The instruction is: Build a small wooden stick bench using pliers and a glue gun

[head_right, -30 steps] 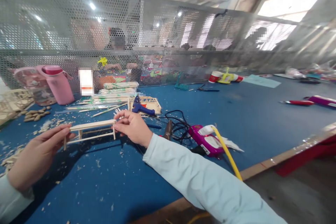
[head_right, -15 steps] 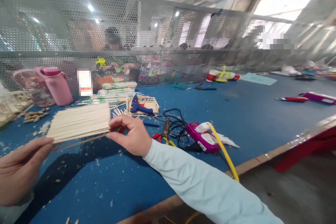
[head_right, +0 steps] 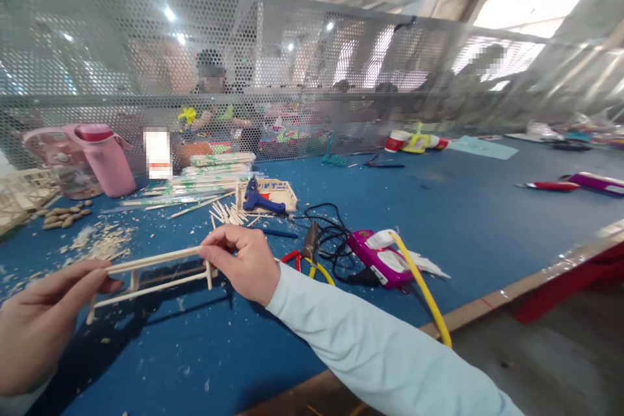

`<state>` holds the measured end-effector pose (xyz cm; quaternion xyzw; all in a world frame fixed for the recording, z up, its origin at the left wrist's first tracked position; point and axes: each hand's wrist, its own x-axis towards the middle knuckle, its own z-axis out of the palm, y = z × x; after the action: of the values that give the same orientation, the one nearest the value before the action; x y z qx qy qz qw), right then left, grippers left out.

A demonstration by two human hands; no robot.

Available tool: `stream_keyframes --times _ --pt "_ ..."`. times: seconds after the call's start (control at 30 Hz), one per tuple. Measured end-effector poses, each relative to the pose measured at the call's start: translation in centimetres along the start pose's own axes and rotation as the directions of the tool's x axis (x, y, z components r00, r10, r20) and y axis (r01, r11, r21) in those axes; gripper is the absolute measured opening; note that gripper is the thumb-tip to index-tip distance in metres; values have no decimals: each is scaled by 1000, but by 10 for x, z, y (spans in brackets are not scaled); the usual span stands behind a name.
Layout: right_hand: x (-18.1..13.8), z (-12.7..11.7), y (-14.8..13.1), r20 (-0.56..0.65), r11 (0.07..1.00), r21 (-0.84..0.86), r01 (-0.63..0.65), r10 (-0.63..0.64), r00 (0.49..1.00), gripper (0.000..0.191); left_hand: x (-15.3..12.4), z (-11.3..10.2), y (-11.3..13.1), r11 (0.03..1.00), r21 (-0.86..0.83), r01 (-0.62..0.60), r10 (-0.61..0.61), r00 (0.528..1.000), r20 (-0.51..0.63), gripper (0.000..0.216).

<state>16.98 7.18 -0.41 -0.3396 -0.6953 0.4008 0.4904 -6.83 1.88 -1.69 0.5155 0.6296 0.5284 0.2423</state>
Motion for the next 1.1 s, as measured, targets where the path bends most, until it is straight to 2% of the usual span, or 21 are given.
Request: stream_keyframes --times 0.1,0.2,0.37,0.5,0.57,0.67,0.73,0.8,0.9,1.1 --pt "0 2 -1 16 997 45 -68 67 998 21 2 1 8 982 -108 156 -155 988 21 38" --pt "1 2 0 33 981 125 -147 144 989 20 4 1 7 949 -177 261 -253 965 65 41" --pt "7 0 -1 101 937 199 -286 271 957 18 6 0 -2 913 -247 325 -297 944 145 45" --pt "7 -1 -5 109 927 200 -316 299 948 14 4 1 -4 872 -296 391 -336 916 221 50" --pt "3 1 -6 61 950 184 -254 247 967 13 2 0 -2 894 -292 340 -288 935 207 45" --pt "-3 3 -7 -46 995 87 -51 55 997 9 -1 -5 1 966 -214 145 -124 986 109 34" --pt "-5 3 -6 -90 997 1 76 -75 993 6 -3 -7 3 990 -138 17 -13 999 32 28" --pt "-7 4 -4 -110 986 -72 151 -158 981 5 -4 -8 4 996 -65 -68 67 998 -17 24" --pt "-7 5 0 -125 970 -149 195 -214 969 6 -7 -6 2 989 5 -145 145 988 -51 20" --pt "-8 4 4 -134 937 -222 268 -302 944 4 -12 -7 -7 963 39 -268 271 959 -80 11"
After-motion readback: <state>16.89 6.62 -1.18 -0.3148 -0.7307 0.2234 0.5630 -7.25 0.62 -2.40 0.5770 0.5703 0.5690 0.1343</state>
